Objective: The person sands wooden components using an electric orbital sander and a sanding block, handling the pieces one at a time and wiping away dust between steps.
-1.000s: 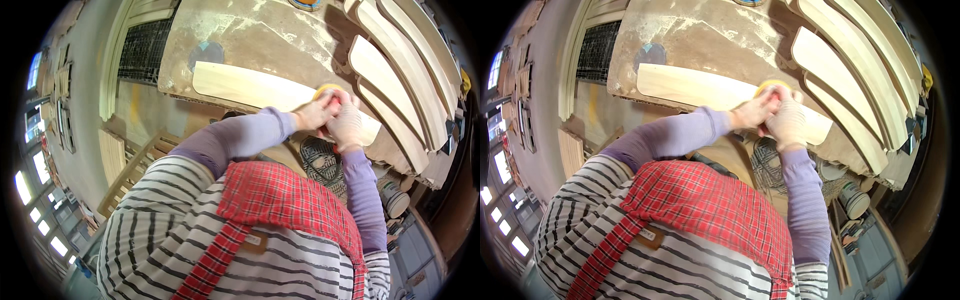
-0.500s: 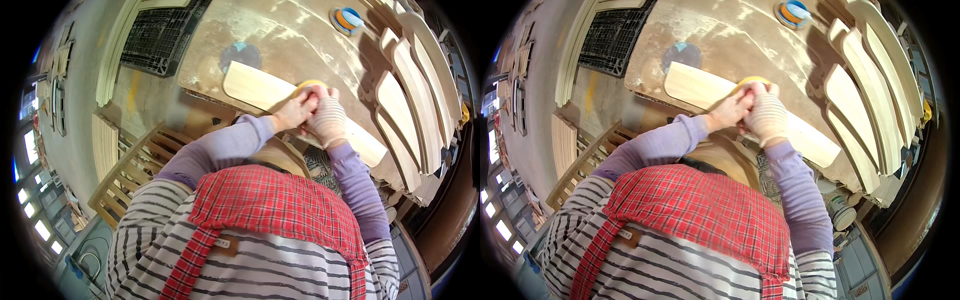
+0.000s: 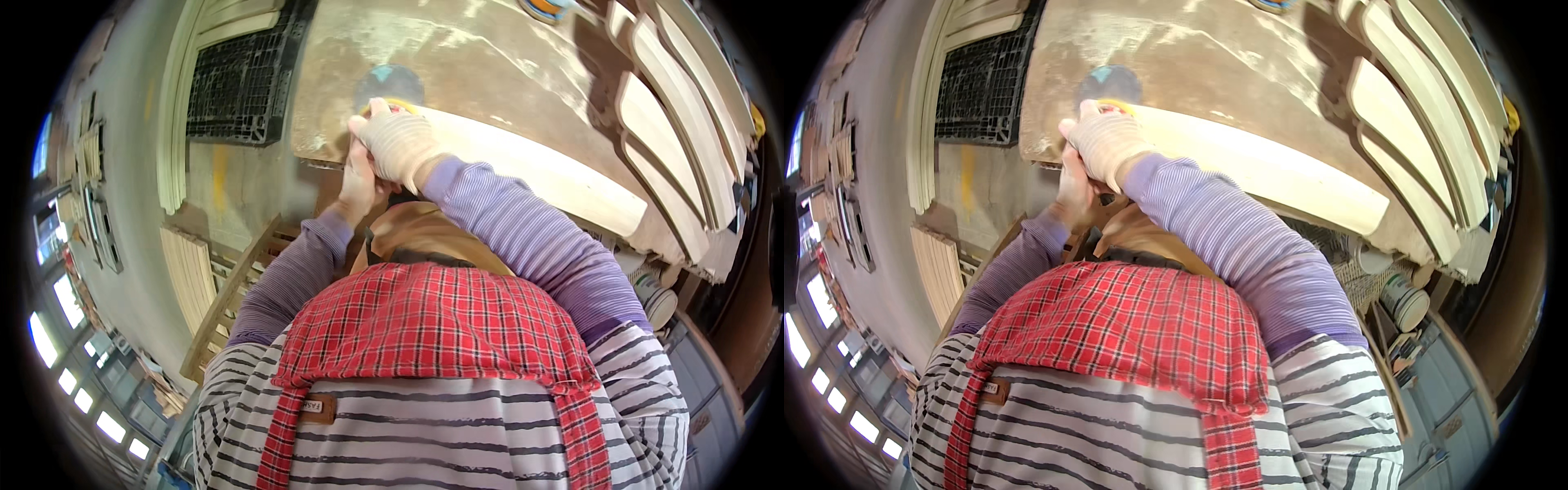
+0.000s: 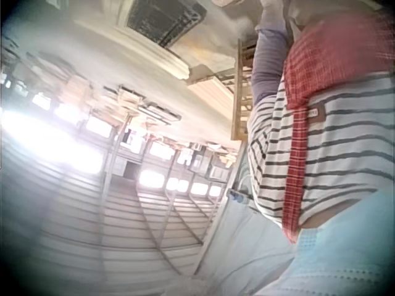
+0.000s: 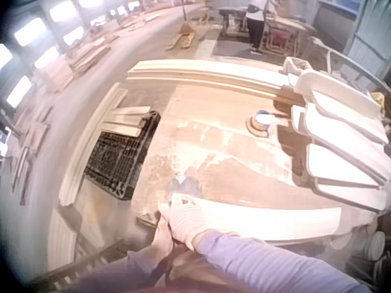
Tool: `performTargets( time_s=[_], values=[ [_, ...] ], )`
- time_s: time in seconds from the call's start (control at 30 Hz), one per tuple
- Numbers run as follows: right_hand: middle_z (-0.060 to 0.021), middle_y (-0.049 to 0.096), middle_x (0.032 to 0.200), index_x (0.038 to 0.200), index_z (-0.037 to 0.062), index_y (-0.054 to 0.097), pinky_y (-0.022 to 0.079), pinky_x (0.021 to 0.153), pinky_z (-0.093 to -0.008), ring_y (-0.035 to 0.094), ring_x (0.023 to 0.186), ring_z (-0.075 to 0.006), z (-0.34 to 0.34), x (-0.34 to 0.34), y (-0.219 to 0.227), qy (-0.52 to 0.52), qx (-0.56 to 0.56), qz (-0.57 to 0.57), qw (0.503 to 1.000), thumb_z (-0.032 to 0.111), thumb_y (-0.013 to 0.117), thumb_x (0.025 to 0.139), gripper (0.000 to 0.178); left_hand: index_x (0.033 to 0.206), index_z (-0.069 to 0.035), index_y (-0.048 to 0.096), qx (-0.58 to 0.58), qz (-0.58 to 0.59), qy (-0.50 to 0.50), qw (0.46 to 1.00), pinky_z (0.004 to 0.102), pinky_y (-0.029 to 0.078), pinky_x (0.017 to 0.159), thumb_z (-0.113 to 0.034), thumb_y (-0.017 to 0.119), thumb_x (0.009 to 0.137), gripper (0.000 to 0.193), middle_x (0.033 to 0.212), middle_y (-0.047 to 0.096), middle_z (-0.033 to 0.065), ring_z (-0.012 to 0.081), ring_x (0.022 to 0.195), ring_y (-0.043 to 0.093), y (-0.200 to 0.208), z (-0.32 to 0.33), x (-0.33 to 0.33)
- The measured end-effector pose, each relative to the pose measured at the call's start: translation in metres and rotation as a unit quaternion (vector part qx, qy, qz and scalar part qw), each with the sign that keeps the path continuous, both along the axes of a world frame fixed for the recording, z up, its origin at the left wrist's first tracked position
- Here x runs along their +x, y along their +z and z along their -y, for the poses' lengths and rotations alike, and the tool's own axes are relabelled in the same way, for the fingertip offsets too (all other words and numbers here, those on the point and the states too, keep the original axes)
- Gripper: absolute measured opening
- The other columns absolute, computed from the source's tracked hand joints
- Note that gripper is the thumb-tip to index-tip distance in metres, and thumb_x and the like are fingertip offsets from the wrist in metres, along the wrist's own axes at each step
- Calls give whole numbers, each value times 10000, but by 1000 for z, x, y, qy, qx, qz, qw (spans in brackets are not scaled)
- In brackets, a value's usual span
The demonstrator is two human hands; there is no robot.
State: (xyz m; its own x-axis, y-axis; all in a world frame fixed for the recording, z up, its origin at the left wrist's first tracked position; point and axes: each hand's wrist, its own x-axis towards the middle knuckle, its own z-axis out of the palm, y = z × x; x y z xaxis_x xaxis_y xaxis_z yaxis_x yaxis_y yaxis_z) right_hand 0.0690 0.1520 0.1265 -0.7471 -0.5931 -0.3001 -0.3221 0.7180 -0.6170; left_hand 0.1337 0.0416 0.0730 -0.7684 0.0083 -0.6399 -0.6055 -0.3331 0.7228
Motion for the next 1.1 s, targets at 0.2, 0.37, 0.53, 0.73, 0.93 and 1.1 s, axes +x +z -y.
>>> performTargets(
  time_s=[0.2,0.37,0.53,0.73,0.93,1.1],
  values=[
    [-183,538,1187,1090,155,596,529,853,-467,613,1054,-390,-145,54,2,-97,15,-30,995,188,726,737,378,1234,-108,545,-82,-31,-115,990,218,419,368,-440,318,1029,451,787,657,3,86,552,618,5,-133,29],
    [-194,542,1192,1134,159,598,539,862,-452,628,1016,-394,-268,88,16,-222,35,8,975,95,739,688,472,1491,-149,214,129,36,-238,962,312,500,411,-476,469,1025,625,870,658,105,193,498,611,-7,-246,39],
    [-175,557,1166,1174,111,595,518,898,-430,592,1048,-368,-378,135,2,-330,33,-16,943,90,773,688,518,1504,-109,220,135,-58,-373,916,320,541,439,-359,500,1026,609,919,662,140,188,506,630,-10,-358,51],
    [-190,538,1155,1185,100,587,529,859,-432,597,998,-375,-366,120,-5,-215,58,-87,971,154,785,673,551,1492,-79,248,161,-75,-351,919,307,543,433,-295,526,1013,595,934,669,136,183,482,616,-16,-332,41],
    [-191,536,1123,1086,142,603,531,784,-453,623,914,-393,-230,68,3,-119,22,-44,992,214,761,713,411,1500,-126,260,133,-49,-232,962,289,549,442,-293,523,1011,580,955,626,97,154,537,600,-14,-194,28],
    [-184,552,1136,1080,172,615,536,818,-434,626,1003,-367,-114,10,24,-47,34,30,998,227,745,744,365,1361,-132,422,72,19,-128,989,290,517,427,-381,508,1023,429,802,625,59,147,505,586,-2,-91,-4]
  ],
)
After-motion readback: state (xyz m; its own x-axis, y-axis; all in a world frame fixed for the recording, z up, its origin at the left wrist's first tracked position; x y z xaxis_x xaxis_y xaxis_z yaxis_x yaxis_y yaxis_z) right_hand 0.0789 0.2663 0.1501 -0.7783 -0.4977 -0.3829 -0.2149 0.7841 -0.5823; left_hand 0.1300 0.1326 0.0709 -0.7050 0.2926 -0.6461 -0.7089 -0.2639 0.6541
